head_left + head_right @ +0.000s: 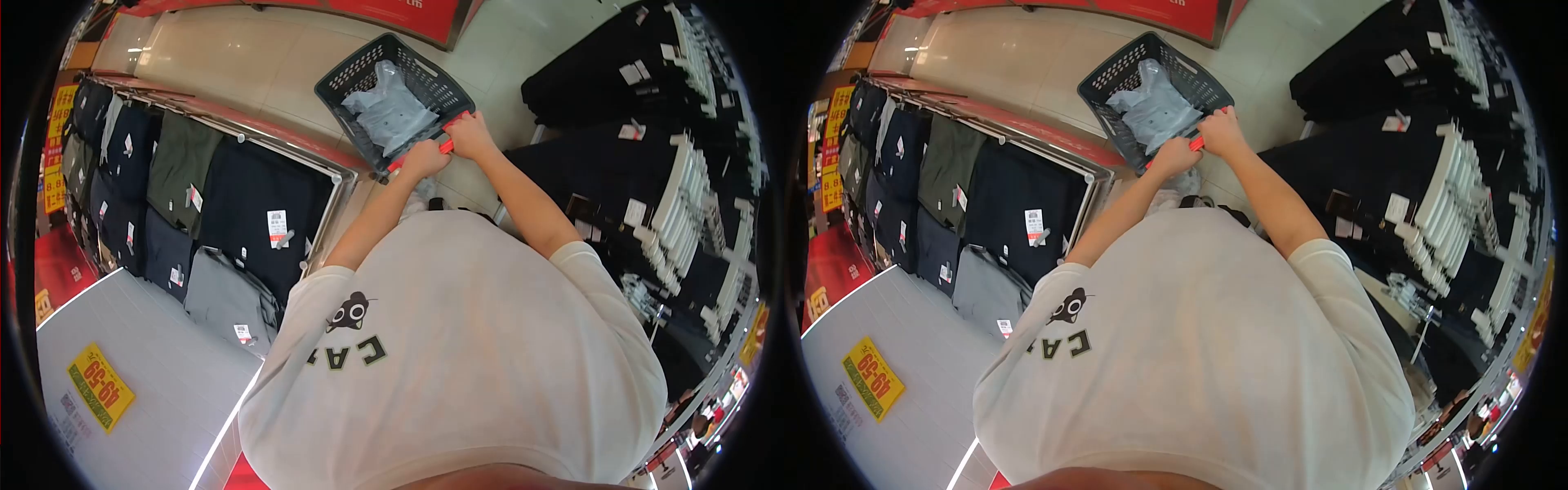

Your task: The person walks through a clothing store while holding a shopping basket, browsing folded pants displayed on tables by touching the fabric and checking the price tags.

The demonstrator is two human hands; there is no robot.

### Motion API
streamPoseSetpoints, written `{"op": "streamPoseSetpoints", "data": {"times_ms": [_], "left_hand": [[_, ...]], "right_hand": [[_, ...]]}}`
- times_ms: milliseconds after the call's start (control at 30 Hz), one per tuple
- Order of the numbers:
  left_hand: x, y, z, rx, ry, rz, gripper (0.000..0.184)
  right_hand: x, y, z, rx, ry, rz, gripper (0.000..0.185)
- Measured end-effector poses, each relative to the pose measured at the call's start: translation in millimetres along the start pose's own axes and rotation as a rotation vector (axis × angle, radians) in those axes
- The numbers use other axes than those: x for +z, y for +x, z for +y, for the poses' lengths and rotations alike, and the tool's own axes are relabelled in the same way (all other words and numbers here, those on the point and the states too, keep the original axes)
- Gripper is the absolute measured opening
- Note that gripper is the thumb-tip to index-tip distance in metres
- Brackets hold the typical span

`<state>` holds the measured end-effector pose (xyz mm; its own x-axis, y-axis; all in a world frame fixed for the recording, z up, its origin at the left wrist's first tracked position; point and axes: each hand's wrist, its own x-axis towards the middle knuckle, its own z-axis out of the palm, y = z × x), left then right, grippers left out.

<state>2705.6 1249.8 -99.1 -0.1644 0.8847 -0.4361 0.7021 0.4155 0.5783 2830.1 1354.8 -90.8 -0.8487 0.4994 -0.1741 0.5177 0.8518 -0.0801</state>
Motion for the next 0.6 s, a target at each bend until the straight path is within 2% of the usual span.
{"op": "streamPoseSetpoints", "data": {"times_ms": [233, 333, 400, 467, 600], "left_hand": [[-45.3, 69.4, -24.9, -0.090, -0.144, -0.032, 0.042], [-73.5, 78.3, -35.0, -0.137, -0.136, 0.069, 0.041], [-97.8, 86.5, -42.3, -0.200, -0.171, 0.137, 0.041], [-118.1, 90.9, -51.4, -0.187, -0.145, 0.113, 0.041], [-162.1, 98.3, -65.3, -0.296, -0.227, 0.227, 0.041]], "right_hand": [[-27.8, 92.0, 21.9, -0.170, -0.147, -0.131, 0.017], [-43.0, 149.2, 20.5, -0.254, -0.085, -0.002, 0.016], [-51.1, 168.3, 16.2, -0.256, -0.068, -0.118, 0.015], [-56.7, 194.2, 10.6, -0.303, -0.068, -0.089, 0.016], [-58.7, 254.0, 1.1, -0.366, -0.043, -0.056, 0.016]]}}
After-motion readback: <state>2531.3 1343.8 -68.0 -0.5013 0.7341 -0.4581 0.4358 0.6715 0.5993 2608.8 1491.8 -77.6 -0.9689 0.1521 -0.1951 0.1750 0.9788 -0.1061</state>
